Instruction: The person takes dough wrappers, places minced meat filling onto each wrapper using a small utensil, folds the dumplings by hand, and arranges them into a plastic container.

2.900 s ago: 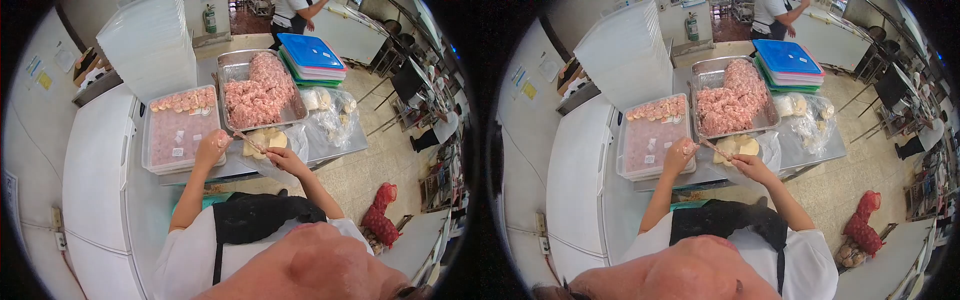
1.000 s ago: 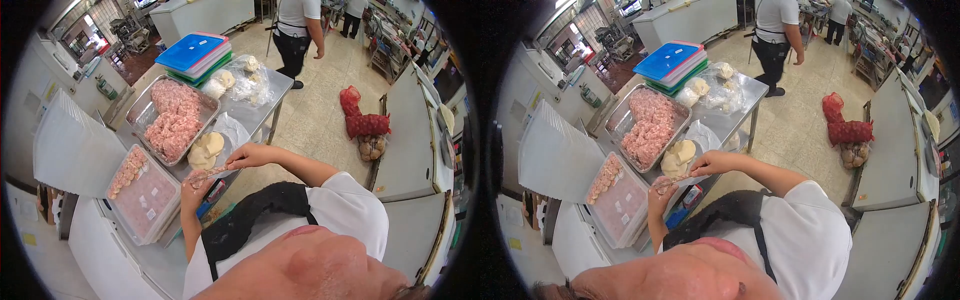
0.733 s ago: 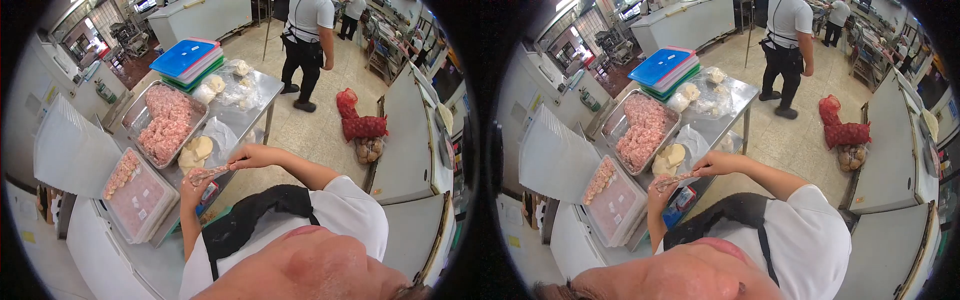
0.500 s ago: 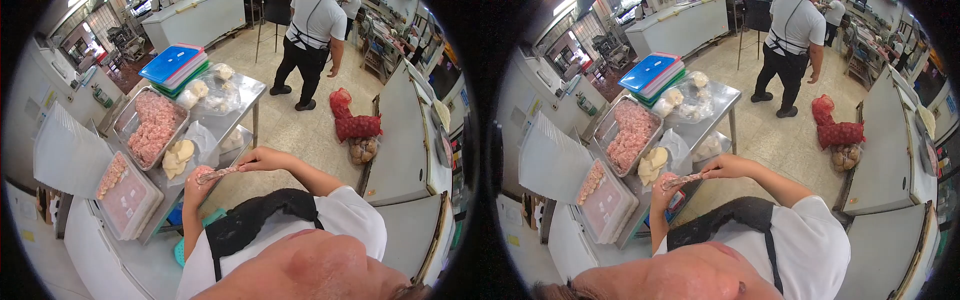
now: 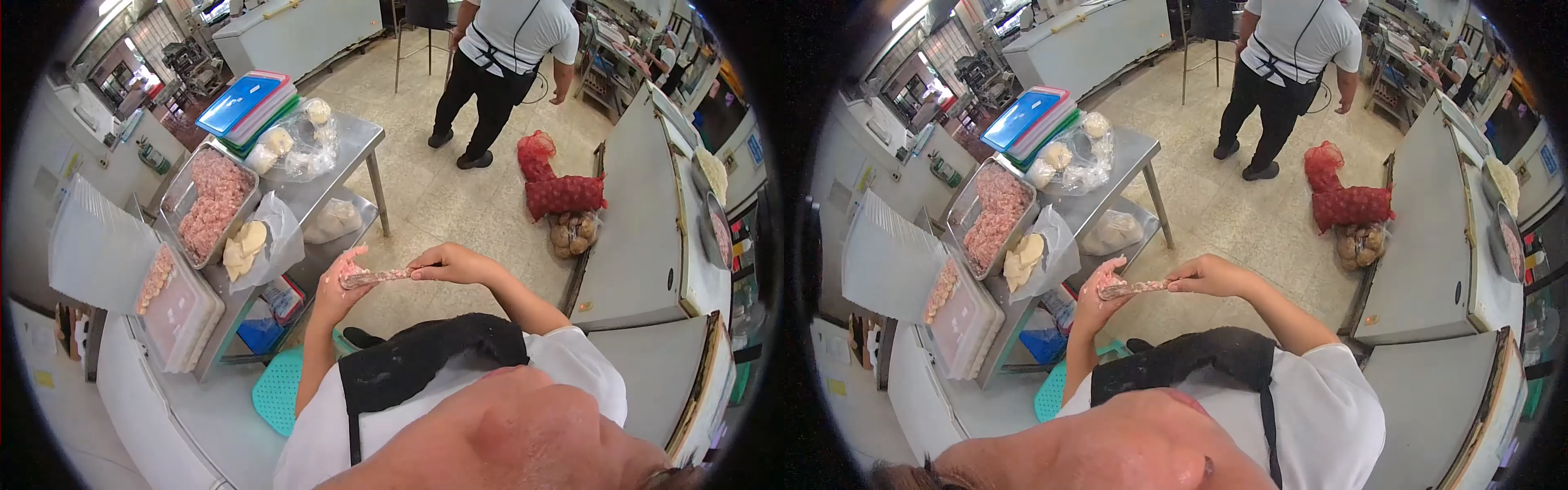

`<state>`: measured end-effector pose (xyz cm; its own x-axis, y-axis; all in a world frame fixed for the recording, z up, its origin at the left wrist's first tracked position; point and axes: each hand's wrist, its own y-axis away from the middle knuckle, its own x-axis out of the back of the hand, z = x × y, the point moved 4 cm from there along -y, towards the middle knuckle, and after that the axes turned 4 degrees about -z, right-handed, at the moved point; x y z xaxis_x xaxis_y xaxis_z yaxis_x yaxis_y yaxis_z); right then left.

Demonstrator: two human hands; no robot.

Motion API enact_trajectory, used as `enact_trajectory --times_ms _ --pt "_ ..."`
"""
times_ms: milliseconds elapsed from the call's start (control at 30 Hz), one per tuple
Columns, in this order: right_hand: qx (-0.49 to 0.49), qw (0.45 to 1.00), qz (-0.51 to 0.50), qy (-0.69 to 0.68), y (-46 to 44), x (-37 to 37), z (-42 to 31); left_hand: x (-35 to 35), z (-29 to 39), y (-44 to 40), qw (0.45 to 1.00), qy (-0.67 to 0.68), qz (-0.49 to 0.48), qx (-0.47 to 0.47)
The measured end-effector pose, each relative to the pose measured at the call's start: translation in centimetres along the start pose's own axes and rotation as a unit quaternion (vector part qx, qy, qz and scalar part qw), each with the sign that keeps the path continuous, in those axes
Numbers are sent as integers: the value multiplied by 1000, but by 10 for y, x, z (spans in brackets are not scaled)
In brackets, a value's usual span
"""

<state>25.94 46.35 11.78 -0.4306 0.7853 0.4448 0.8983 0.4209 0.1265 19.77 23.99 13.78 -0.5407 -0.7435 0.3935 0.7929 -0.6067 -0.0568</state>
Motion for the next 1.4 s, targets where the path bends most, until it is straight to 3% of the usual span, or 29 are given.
enact_trajectory --times_ms 300,500,700,800,900,1067,1167,1233,1400 --pt "10 999 16 -48 7 4 2 -1 22 -13 992 -65 -46 -102" --pt "0 999 0 -45 -30 -3 -7 34 13 -12 987 -123 -39 -93" --pt "17 999 -46 -15 -113 -29 -48 112 -36 6 984 -138 59 -92" --pt "40 998 -55 -12 -166 -50 -61 162 -42 16 991 -105 69 -34" --pt "87 994 -72 11 -225 -66 -67 218 -59 26 968 -190 149 -71" --pt "133 991 12 14 -293 -80 -74 307 -97 71 938 -235 255 -15" --pt "17 999 -31 -30 -314 -94 -90 354 -111 108 927 -223 299 37" --pt "27 998 -53 -28 -329 -105 -96 387 -134 135 918 -188 335 96" --pt "8 998 -69 -6 -359 -124 -93 475 -211 190 850 -274 411 186"
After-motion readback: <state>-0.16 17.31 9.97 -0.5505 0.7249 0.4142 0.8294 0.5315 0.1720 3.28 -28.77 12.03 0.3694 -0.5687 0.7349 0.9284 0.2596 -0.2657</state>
